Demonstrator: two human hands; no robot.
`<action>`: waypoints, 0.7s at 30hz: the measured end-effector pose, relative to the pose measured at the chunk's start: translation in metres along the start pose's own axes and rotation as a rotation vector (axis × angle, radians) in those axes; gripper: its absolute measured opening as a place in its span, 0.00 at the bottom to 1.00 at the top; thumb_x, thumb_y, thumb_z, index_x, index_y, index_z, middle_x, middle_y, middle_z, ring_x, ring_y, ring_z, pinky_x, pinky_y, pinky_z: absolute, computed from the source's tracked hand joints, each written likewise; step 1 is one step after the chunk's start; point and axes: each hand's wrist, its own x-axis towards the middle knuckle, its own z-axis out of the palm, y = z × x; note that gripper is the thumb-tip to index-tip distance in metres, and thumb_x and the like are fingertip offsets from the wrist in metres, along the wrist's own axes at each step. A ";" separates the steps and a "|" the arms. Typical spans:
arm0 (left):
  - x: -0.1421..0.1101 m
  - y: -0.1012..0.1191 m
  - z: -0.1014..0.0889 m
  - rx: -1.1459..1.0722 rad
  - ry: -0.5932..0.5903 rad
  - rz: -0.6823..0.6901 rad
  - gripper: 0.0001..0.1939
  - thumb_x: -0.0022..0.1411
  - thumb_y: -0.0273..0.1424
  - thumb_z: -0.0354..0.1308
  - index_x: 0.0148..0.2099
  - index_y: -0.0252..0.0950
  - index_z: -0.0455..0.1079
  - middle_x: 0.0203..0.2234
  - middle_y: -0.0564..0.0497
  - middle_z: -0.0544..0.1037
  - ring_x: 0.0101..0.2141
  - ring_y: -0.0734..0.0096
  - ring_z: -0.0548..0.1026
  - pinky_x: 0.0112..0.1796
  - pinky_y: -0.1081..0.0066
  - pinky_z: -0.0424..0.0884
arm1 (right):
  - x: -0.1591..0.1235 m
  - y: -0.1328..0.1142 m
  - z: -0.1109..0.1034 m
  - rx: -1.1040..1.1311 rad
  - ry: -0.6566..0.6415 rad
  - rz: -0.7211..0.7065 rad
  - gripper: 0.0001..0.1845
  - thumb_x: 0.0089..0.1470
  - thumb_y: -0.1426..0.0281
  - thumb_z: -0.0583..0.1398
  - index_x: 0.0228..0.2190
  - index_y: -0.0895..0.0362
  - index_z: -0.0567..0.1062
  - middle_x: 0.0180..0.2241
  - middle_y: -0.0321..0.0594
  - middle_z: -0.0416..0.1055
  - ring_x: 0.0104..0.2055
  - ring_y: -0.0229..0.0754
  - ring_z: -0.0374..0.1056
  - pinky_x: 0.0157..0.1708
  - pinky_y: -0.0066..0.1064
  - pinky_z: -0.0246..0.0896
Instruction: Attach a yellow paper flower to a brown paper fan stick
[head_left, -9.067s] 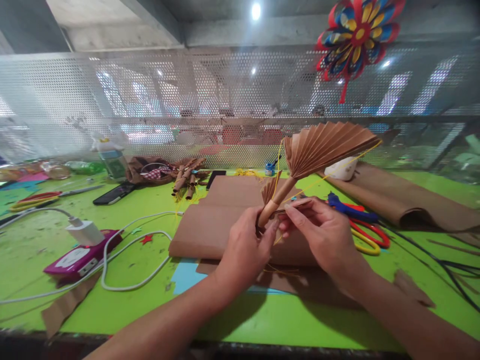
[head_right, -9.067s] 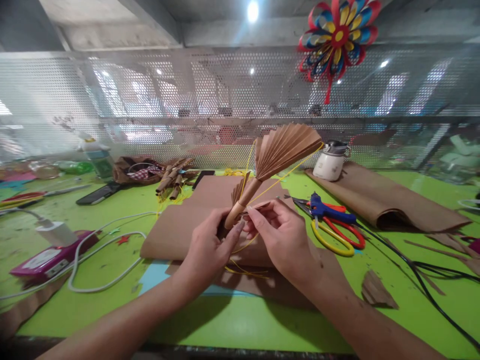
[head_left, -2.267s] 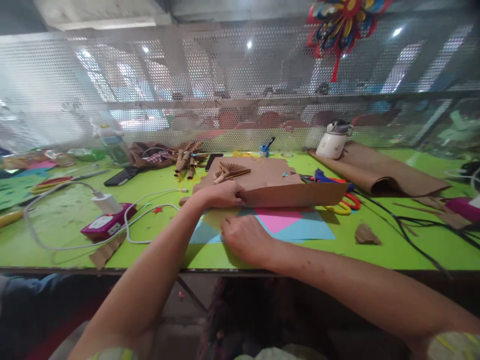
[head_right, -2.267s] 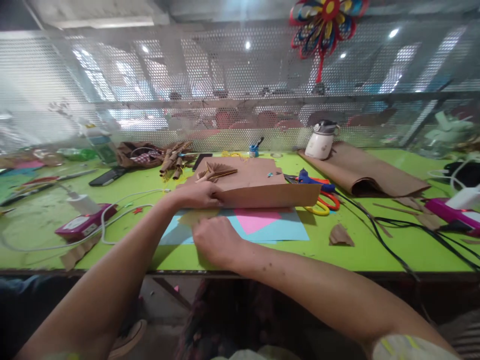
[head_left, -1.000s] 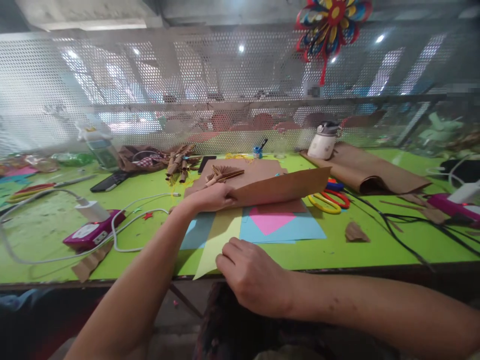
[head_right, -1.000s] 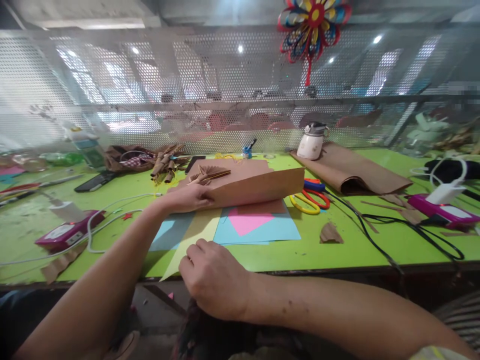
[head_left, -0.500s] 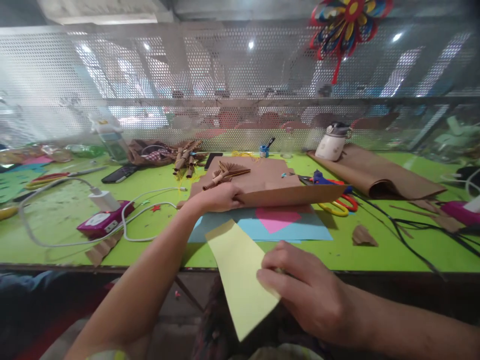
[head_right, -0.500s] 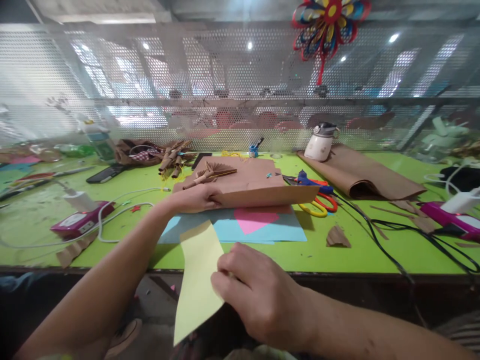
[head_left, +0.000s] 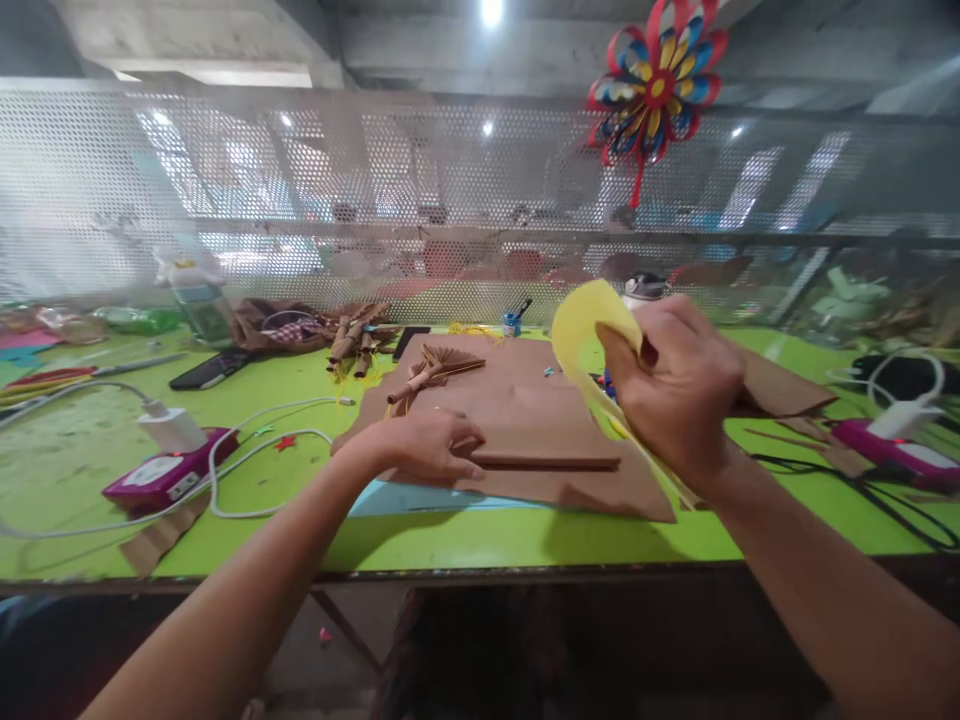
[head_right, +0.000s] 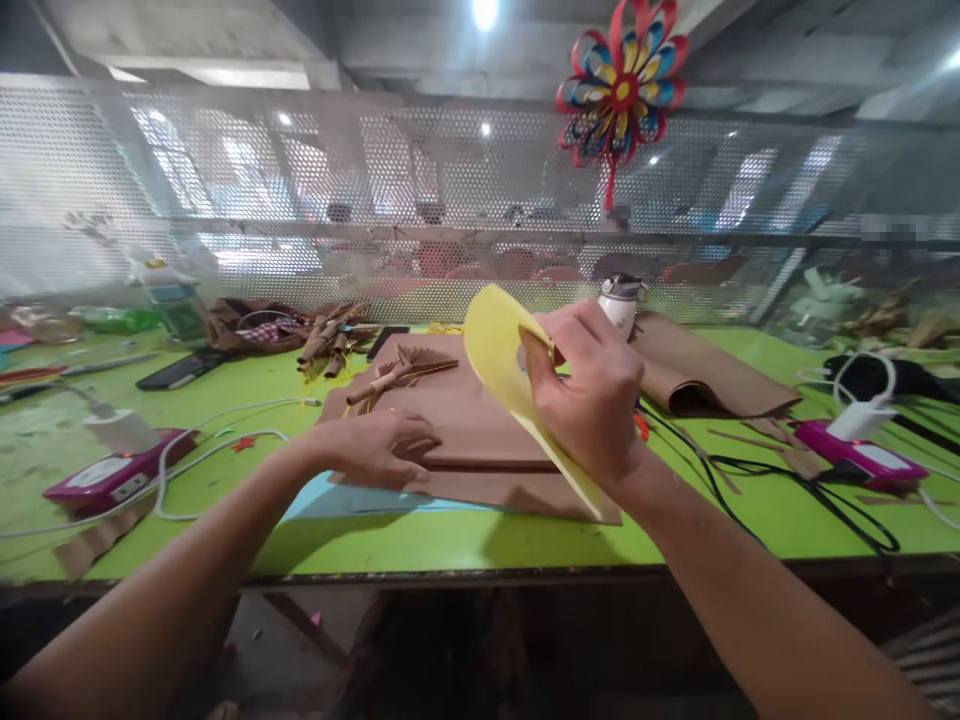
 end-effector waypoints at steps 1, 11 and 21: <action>0.001 -0.001 0.000 -0.023 0.033 -0.015 0.22 0.54 0.45 0.51 0.42 0.35 0.73 0.36 0.45 0.76 0.34 0.66 0.71 0.33 0.73 0.61 | 0.004 0.006 0.008 -0.029 0.010 -0.002 0.05 0.52 0.73 0.56 0.27 0.57 0.72 0.25 0.39 0.65 0.30 0.40 0.62 0.31 0.33 0.58; 0.038 -0.029 0.002 -0.217 0.437 -0.194 0.20 0.57 0.42 0.48 0.30 0.33 0.74 0.23 0.51 0.76 0.24 0.72 0.68 0.25 0.74 0.57 | -0.010 0.039 0.098 -0.055 -0.406 -0.004 0.07 0.49 0.78 0.53 0.29 0.61 0.70 0.33 0.47 0.66 0.39 0.47 0.57 0.39 0.36 0.53; 0.044 -0.020 0.023 -1.011 0.524 -0.154 0.17 0.55 0.37 0.55 0.45 0.33 0.69 0.30 0.48 0.75 0.28 0.72 0.72 0.31 0.73 0.67 | -0.046 0.031 0.105 -0.027 -0.592 0.145 0.07 0.52 0.75 0.51 0.30 0.59 0.69 0.28 0.43 0.70 0.30 0.42 0.63 0.30 0.30 0.49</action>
